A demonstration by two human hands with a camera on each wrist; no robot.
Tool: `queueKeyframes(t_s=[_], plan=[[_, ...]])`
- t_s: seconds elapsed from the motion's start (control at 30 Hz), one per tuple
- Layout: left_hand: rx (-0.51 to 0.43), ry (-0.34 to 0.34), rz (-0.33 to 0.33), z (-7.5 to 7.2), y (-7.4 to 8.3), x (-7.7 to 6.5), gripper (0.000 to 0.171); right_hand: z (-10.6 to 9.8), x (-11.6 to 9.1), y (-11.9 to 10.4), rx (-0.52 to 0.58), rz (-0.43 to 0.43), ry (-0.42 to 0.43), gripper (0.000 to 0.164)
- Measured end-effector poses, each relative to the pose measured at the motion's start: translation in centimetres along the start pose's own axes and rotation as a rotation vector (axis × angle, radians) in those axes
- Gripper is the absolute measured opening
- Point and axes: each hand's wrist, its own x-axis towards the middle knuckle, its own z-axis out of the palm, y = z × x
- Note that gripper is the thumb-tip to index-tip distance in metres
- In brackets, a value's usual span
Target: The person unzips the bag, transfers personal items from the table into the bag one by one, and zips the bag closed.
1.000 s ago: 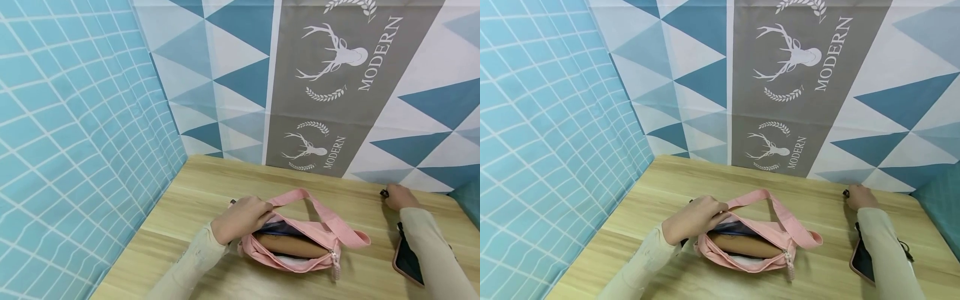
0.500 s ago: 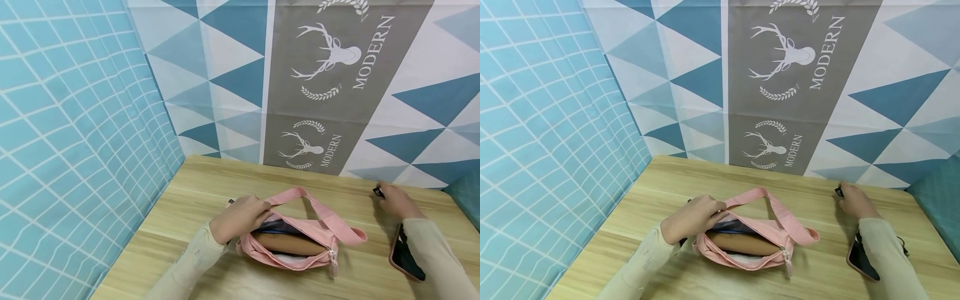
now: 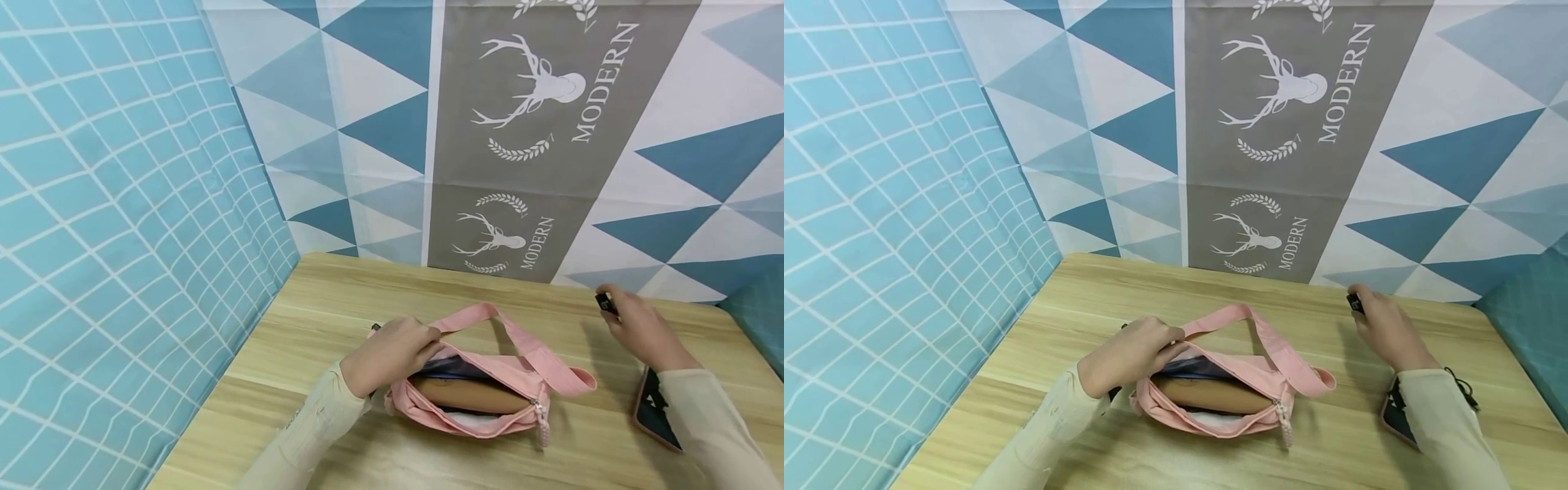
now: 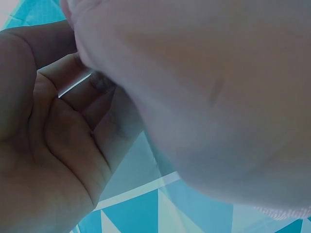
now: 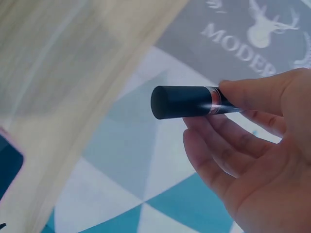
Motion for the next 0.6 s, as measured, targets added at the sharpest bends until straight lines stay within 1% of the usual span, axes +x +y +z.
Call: queueKeyframes(t_s=[0.13,0.33,0.47,0.6], plan=[[0.007,0.002,0.008,0.1,0.0,0.1,0.02,-0.6,-0.2,-1.9,-0.01,-0.034,0.055,0.04],[-0.001,-0.004,0.01,0.1,0.0,0.1,0.021,-1.6,-0.6,-5.6,-0.002,-0.089,0.137,0.044],[-0.017,-0.008,0.003,0.1,-0.1,0.1,0.018,-2.1,-0.9,-8.1,0.019,-0.112,0.176,0.046],[-0.026,-0.007,0.001,0.1,-0.1,0.1,0.017,-2.4,-1.3,-10.3,0.048,-0.143,0.197,0.05]])
